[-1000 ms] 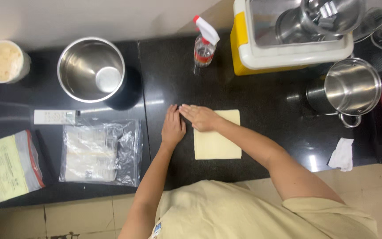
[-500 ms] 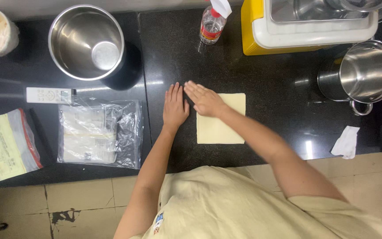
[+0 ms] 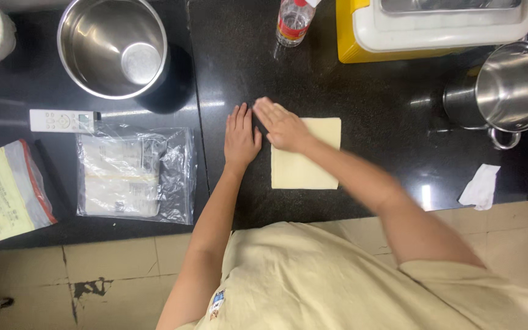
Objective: The person sets a timer on the counter, unwraps a plastic package of frozen pastry sheets, and takes out one square sheet. They press and flatten the sheet on the counter with their palms, then use a round metal cutter to press circles out of the dough sheet.
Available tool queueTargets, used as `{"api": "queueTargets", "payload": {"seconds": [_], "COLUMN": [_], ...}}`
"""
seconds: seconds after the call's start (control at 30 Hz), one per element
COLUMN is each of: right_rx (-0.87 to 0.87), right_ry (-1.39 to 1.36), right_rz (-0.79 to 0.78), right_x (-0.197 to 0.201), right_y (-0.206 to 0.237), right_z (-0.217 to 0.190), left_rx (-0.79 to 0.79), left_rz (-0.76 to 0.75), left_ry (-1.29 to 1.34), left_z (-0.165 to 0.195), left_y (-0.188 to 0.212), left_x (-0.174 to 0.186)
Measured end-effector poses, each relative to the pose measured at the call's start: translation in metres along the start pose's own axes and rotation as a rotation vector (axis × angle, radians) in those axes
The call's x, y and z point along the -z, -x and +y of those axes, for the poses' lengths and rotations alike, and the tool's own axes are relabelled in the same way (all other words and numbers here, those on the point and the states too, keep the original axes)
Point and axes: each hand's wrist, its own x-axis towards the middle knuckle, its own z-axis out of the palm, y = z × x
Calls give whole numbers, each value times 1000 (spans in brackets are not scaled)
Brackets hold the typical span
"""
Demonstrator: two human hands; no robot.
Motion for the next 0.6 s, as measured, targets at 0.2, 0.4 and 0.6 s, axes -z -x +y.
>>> {"api": "queueTargets", "payload": {"seconds": [0.2,0.4,0.6], "right_rx": [-275,106,-483], "right_ry": [-84,-36,-188], "right_rz": [183,161,393], "right_x": [-9,9,-3], "right_y": [2,3,3], "right_z": [-19,1,-35], "left_rx": [-6,-13,-23], "left_rz": [6,24,59], "left_ry": [-20,4,-20], "left_z": [3,5,9], "left_y": [1,-5,0], "left_x": [5,11,10]}}
